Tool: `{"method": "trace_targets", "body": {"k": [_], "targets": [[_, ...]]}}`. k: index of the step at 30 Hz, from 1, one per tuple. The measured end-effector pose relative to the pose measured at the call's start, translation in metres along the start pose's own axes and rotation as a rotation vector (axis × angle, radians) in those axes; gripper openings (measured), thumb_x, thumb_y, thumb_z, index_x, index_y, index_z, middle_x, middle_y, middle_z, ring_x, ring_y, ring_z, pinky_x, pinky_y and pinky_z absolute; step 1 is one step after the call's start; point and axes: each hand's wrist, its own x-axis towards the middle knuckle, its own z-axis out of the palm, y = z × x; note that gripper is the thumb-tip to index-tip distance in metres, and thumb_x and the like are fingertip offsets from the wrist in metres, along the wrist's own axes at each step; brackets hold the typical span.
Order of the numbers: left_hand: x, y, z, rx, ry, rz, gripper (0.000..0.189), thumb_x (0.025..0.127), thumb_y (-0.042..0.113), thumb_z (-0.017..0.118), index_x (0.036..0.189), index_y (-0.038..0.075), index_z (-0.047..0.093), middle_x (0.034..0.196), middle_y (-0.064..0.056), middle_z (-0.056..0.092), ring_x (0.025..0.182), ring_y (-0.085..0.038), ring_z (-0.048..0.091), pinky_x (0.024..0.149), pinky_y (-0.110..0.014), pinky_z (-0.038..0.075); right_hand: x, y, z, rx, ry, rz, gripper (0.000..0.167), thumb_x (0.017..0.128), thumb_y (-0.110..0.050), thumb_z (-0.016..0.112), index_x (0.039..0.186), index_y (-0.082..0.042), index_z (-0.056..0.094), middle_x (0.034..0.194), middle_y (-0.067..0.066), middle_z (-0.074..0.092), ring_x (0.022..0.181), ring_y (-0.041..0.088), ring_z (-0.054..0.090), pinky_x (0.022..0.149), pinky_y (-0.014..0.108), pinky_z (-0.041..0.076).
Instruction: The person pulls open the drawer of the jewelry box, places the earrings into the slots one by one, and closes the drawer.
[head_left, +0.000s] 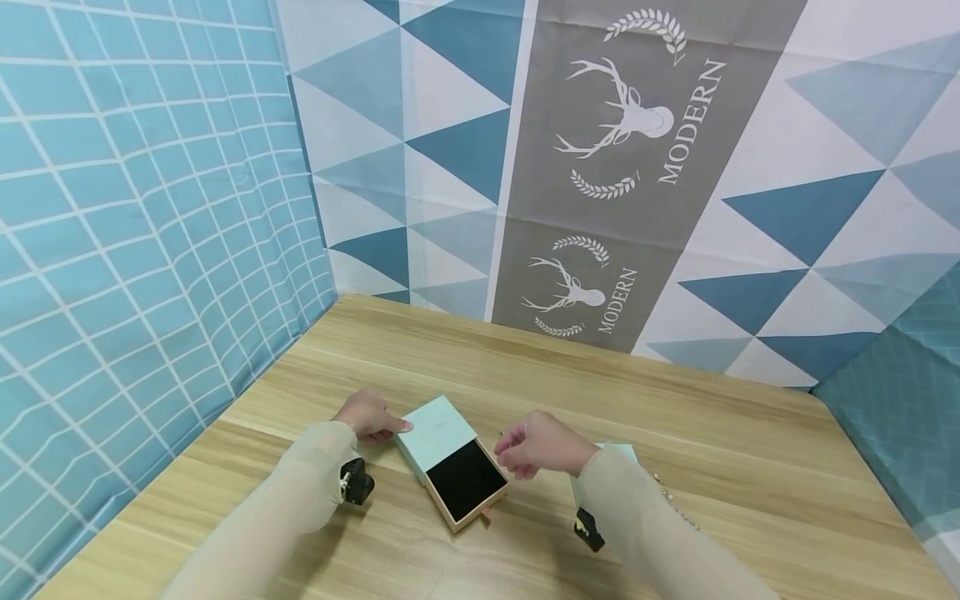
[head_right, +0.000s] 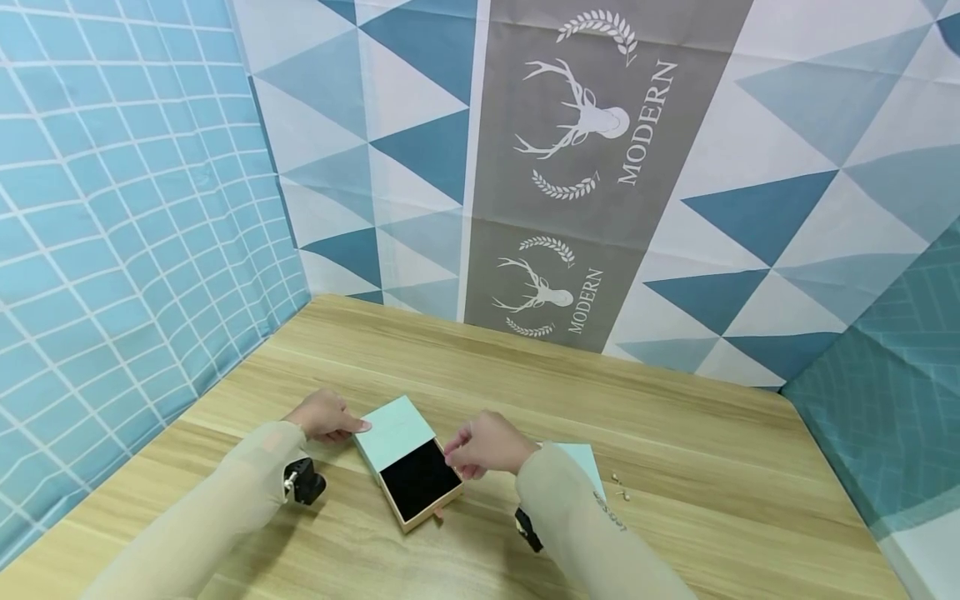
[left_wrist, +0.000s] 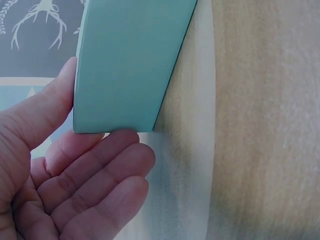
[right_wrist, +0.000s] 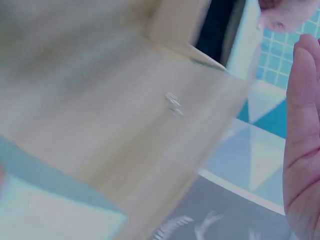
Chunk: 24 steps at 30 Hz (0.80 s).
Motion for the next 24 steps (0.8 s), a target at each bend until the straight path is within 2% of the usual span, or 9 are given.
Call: {"method": "trace_targets", "body": {"k": [2,5,9,11,14,19,24], "targets": [[0.0,0.0,0.0,-0.002,0.004,-0.003,0.044,0.079,0.02,0.08,0.056,0.012,0.043,0.061,-0.005,0.058,0.056,-0.015,0.054,0.053,-0.029,0.05,0.003,-0.009,-0.006,-0.095,-0.003,-0.023,0.004,0.085,0.001,0.065,0.087,0.004,0.067,0.067,0.003,0.062,0.056,0.011,0.057,0.057,0.028,0.054],[0.001,-0.001,0.0,-0.002,0.009,-0.001,0.046,0.079,0.02,0.08,0.055,0.012,0.041,0.059,-0.005,0.058,0.055,-0.015,0.052,0.052,-0.028,0.048,0.008,-0.012,-0.011,-0.301,-0.01,-0.084,0.006,0.084,0.001,0.065,0.089,0.002,0.068,0.075,0.004,0.066,0.064,0.012,0.059,0.062,0.027,0.053],[0.003,-0.002,0.001,-0.015,0.009,0.01,0.048,0.079,0.02,0.08,0.053,0.013,0.04,0.056,-0.004,0.056,0.052,-0.013,0.05,0.05,-0.025,0.046,0.012,-0.004,-0.015,-0.588,0.018,-0.207,0.012,0.081,0.003,0.065,0.09,-0.001,0.071,0.083,0.003,0.069,0.075,0.013,0.061,0.07,0.028,0.05],[0.004,-0.002,0.003,-0.024,0.009,0.021,0.049,0.078,0.02,0.08,0.052,0.013,0.04,0.054,-0.003,0.054,0.05,-0.012,0.048,0.048,-0.024,0.044,0.014,0.002,-0.017,-0.69,0.049,-0.255,0.015,0.079,0.003,0.064,0.089,-0.005,0.072,0.084,0.0,0.07,0.076,0.013,0.062,0.071,0.027,0.05],[0.006,-0.003,0.004,-0.04,0.016,0.021,0.049,0.078,0.019,0.081,0.052,0.012,0.04,0.052,-0.003,0.052,0.048,-0.011,0.045,0.047,-0.022,0.041,0.018,0.008,-0.019,-0.767,0.083,-0.272,0.016,0.078,0.001,0.067,0.087,-0.01,0.074,0.08,-0.002,0.068,0.073,0.01,0.059,0.068,0.026,0.048],[0.006,-0.003,0.004,-0.048,0.021,0.015,0.048,0.078,0.019,0.081,0.052,0.012,0.041,0.054,-0.004,0.054,0.049,-0.012,0.047,0.047,-0.023,0.043,0.027,0.011,-0.019,-0.768,0.089,-0.211,0.016,0.076,-0.002,0.072,0.087,-0.014,0.074,0.074,-0.004,0.058,0.069,0.009,0.051,0.062,0.026,0.043],[0.004,-0.005,0.003,-0.064,0.02,0.009,0.05,0.078,0.018,0.081,0.051,0.013,0.039,0.053,-0.003,0.053,0.049,-0.012,0.047,0.047,-0.024,0.043,0.037,0.014,-0.018,-0.85,0.149,-0.22,0.022,0.071,0.001,0.075,0.083,-0.017,0.076,0.077,0.0,0.057,0.076,0.017,0.051,0.065,0.031,0.045]]}}
